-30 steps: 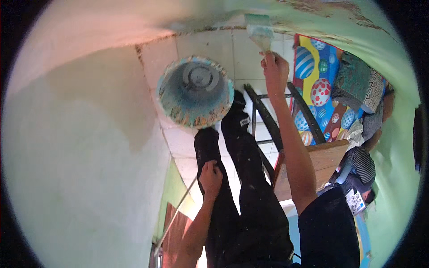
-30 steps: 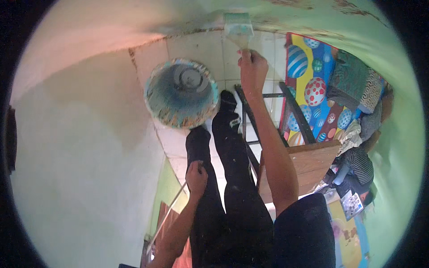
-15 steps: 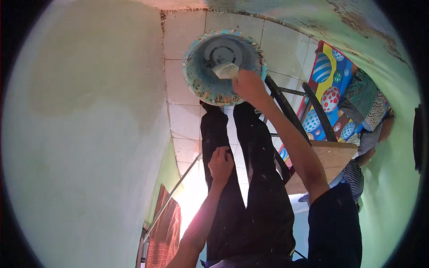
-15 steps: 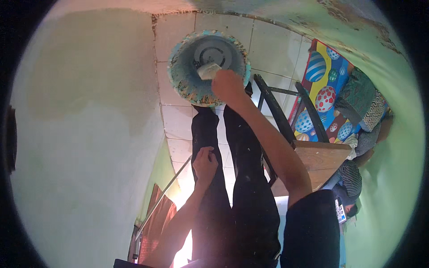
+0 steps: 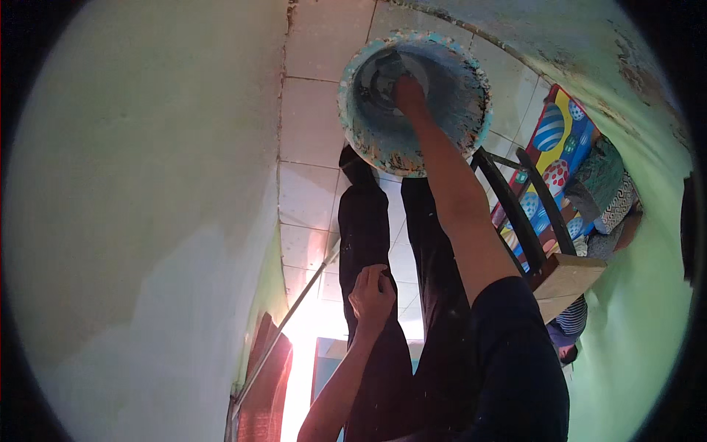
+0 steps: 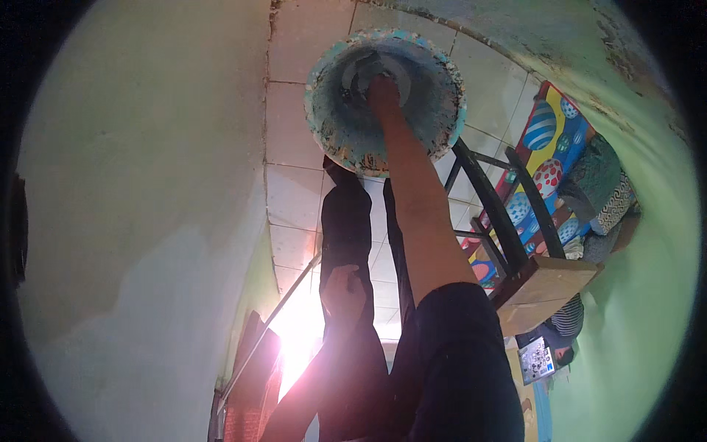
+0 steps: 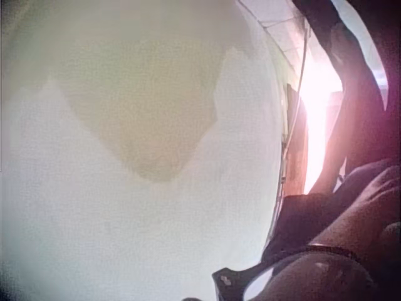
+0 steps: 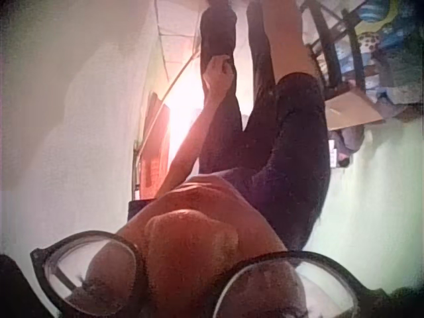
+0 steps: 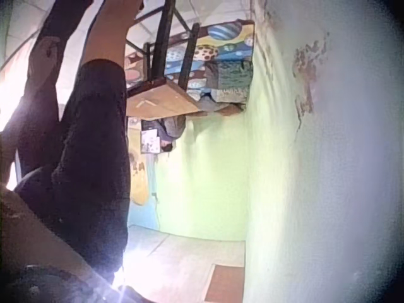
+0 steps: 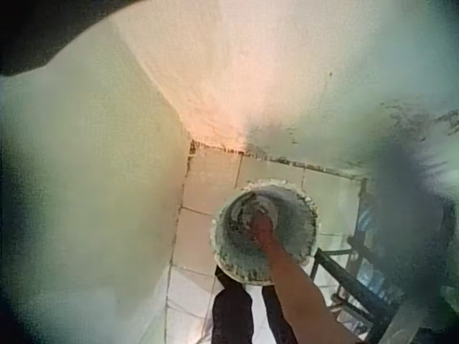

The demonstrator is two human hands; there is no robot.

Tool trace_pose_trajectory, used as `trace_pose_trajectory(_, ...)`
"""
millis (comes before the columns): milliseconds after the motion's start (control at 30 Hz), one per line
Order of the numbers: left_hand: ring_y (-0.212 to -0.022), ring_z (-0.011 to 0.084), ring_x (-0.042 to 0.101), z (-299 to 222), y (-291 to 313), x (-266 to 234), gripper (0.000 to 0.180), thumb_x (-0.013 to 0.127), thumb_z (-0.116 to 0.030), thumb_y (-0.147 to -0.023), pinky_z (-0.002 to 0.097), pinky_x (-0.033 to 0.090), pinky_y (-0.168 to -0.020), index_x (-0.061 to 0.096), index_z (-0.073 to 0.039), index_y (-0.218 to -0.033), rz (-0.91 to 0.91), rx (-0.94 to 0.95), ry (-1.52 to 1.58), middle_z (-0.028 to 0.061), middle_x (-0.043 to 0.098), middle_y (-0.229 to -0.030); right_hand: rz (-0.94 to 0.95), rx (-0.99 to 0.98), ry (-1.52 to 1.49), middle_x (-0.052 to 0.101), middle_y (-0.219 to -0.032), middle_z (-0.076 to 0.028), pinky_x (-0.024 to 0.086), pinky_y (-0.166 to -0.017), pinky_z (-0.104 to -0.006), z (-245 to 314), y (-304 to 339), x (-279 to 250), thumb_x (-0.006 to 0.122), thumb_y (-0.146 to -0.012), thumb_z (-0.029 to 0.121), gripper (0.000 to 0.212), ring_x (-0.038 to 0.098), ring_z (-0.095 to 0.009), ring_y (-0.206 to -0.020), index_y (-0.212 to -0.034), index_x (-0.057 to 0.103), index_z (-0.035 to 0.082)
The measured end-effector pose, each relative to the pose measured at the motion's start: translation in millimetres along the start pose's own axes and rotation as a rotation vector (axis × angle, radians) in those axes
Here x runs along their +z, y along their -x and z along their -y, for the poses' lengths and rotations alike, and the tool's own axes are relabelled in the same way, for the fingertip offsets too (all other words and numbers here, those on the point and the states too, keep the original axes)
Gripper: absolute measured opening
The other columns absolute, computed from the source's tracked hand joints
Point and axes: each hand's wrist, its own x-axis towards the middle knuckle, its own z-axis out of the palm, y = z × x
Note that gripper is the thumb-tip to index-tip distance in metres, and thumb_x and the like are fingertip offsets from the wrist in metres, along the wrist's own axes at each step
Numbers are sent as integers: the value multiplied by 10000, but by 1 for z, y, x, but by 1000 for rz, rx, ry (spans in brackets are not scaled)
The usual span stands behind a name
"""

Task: Painting a room wall using a brush and a bucket of paint.

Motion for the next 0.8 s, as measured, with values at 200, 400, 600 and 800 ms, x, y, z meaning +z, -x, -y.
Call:
trace_pose_trajectory(200,-773,268,642,17,-1,-17,202,568,4,-783,375,522,-595,616,-99,-950,43,-36,-17,68,637,-870,134,-9,18,637,-870,-240,506,-766,-500,25,49,13,625,-805,196,253,625,-418,-851,-842,622,-54)
trace_pose_trajectory(400,-778,146,623,59,-56,23,349,612,-172,-878,270,498,-656,556,-86,-1211,222,-356,423,66,654,-956,139,111,-209,616,-852,-274,466,-744,-520,25,82,-39,639,-784,242,307,586,-453,-846,-837,623,-60)
trace_pose_trajectory(600,-1189,355,451,55,-190,61,827,683,-216,-843,542,443,-916,111,-269,-1438,450,-553,1313,121,375,-1379,78,334,-535,627,-840,-299,458,-719,-501,54,140,-107,612,-804,337,425,611,-462,-854,-871,626,-82)
trace_pose_trajectory(800,-1106,334,506,40,-247,74,441,523,1,-797,517,471,-904,418,22,-1226,573,-571,1226,156,479,-1201,177,464,-791,588,-616,-139,434,-491,-376,44,167,-167,575,-879,294,370,585,-231,-543,-814,611,-68)
